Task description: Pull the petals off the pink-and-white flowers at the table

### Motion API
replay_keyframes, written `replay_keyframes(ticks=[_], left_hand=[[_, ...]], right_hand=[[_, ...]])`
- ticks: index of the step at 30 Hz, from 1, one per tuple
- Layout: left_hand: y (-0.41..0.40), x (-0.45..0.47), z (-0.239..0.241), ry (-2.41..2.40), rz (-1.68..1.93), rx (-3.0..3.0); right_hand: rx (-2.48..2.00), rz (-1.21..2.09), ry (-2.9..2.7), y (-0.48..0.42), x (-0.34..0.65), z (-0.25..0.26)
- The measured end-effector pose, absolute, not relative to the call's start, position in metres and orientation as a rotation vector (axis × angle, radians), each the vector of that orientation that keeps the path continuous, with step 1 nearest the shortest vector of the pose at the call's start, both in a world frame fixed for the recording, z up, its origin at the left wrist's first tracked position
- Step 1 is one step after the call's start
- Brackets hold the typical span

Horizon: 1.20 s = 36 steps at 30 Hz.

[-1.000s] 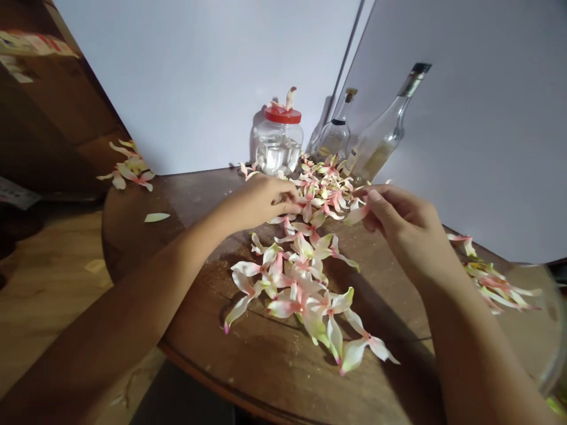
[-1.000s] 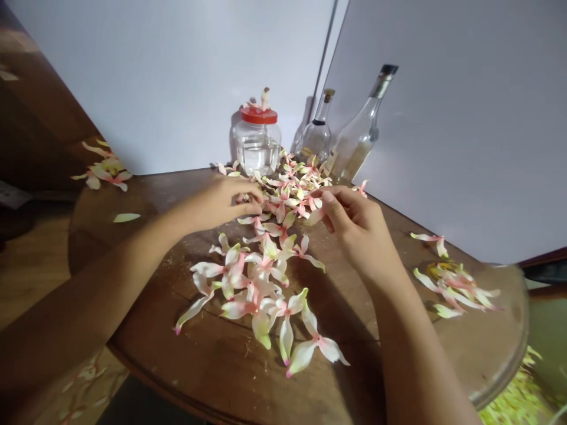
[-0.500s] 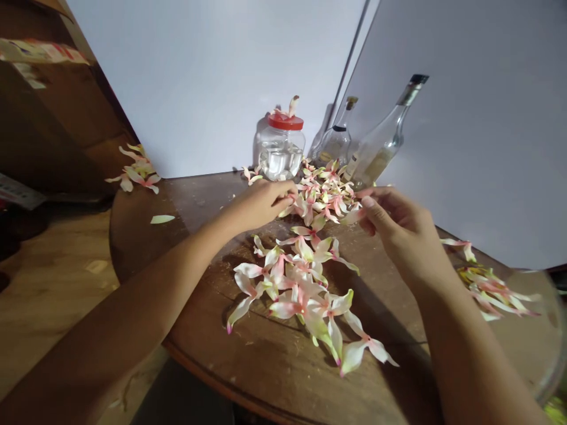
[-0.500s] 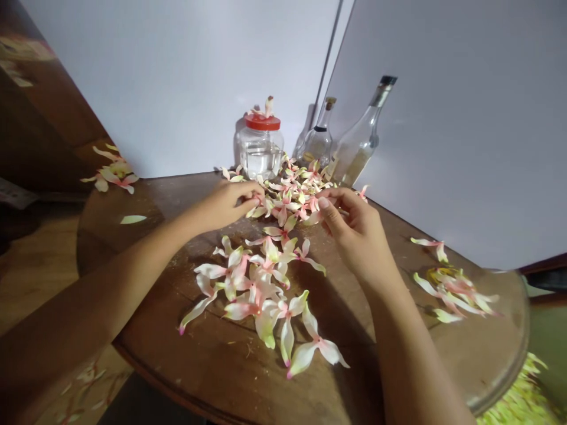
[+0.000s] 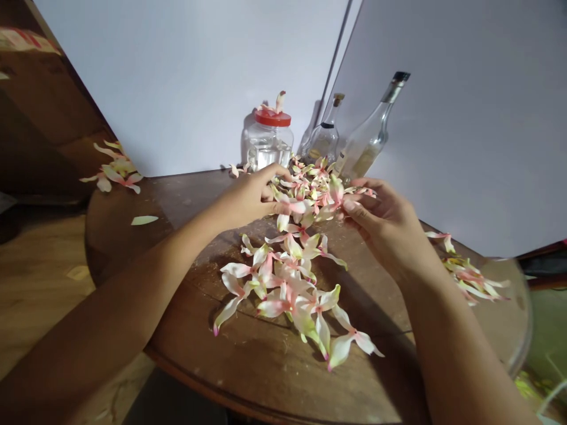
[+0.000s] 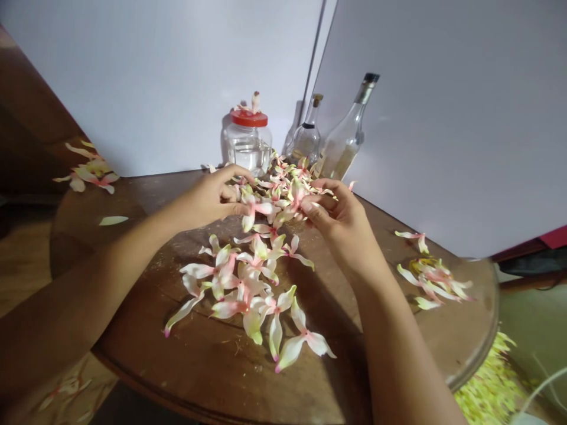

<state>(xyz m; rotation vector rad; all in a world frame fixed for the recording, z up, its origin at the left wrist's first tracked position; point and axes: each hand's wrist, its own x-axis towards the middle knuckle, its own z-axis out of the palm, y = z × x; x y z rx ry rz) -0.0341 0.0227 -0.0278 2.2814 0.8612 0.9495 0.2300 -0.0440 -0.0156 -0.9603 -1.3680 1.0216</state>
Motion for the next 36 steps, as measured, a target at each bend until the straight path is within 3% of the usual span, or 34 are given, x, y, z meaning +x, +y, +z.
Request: replay_keyframes(ticks=[4,11,16,21,23,28,36], left_hand=[[0.019,-0.033,-0.025,0.847,0.985,2.528],[-0.004,-0.008,-0.023,0.396,1.451,2.713],[-0.010,0.001,-0.024,0.349,1.572,2.560],[0.006,-0.015,-0.020,0.679,1.851,2.129],[0.012,-0.027,-0.016,0.688,1.814,2.068],[0.009,-0.033,-0.011,0.543,1.301,2.324],[-0.006,-0.002,-0.022,0.480,1.460,2.484]], right_hand=[[-0.934,1.224,-1.310,-0.044,0.226,-0.017],[-0.920,1.384,-1.371,-0.047,0.209,-0.028],[-0.904,1.242,-1.381,-0.048,0.205,-0.029],[-0.862,1.244,-1.329,-0.045,0.211,-0.026],[-0.880,1.277,-1.295,-0.045,0.214,-0.024],[-0.905,1.286,-1.284,-0.047,0.214,-0.022],[-0.940,1.221,-1.368,-0.051,0.200,-0.026]])
